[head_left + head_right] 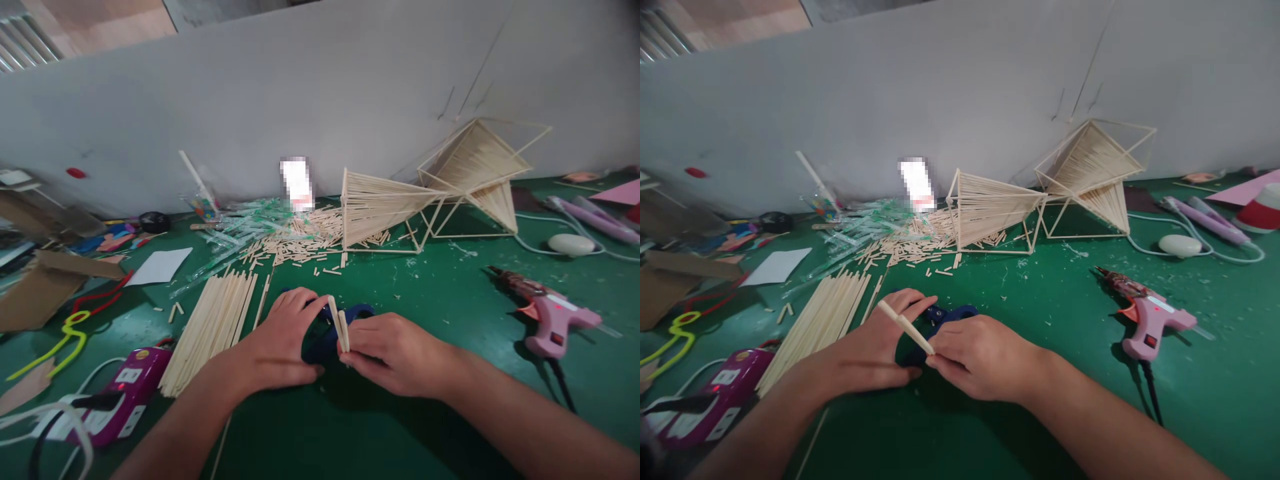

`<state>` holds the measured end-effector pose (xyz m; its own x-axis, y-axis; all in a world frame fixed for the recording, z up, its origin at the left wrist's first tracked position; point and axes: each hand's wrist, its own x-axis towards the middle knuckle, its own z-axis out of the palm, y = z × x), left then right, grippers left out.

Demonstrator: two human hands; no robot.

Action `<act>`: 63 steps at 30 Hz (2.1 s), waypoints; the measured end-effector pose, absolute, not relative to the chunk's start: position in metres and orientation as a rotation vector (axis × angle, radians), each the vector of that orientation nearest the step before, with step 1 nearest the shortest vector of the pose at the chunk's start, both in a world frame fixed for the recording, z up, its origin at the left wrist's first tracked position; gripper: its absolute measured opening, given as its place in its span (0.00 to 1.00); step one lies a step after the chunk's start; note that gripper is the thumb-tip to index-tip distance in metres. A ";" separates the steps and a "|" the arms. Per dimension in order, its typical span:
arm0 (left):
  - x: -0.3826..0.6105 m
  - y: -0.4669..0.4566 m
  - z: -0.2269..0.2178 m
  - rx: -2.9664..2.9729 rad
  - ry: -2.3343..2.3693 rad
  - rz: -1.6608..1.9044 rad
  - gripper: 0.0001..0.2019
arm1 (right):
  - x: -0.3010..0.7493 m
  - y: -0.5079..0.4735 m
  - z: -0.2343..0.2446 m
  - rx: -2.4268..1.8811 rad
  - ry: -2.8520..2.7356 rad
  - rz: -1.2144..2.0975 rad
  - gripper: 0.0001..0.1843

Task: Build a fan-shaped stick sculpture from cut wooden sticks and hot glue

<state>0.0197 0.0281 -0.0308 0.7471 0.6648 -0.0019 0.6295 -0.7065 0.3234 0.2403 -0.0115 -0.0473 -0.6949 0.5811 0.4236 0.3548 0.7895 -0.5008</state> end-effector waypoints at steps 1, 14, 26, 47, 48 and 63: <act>0.021 0.028 -0.031 2.676 1.051 0.179 0.43 | 0.240 -0.012 -0.047 -0.696 -2.400 0.516 0.12; -0.023 0.030 0.035 2.815 1.461 0.448 0.28 | 0.239 -0.013 -0.044 -0.731 -2.418 0.595 0.14; -0.013 0.044 0.059 2.953 1.061 0.348 0.27 | 0.239 -0.016 -0.044 -0.760 -2.414 0.623 0.13; 0.010 0.016 0.075 2.978 1.240 0.286 0.23 | 0.239 -0.016 -0.049 -0.752 -2.344 0.561 0.10; 0.010 0.011 0.074 2.959 1.312 0.288 0.22 | 0.239 -0.016 -0.050 -0.756 -2.344 0.551 0.10; 0.017 -0.033 0.074 2.901 1.750 0.286 0.18 | 0.234 -0.020 -0.051 -0.814 -2.329 0.501 0.11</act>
<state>0.0166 -0.0331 0.0736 0.4648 0.8423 0.2729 0.8854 -0.4455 -0.1329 0.2343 -0.0195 -0.0512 -0.6218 0.6585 0.4240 0.4258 0.7386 -0.5226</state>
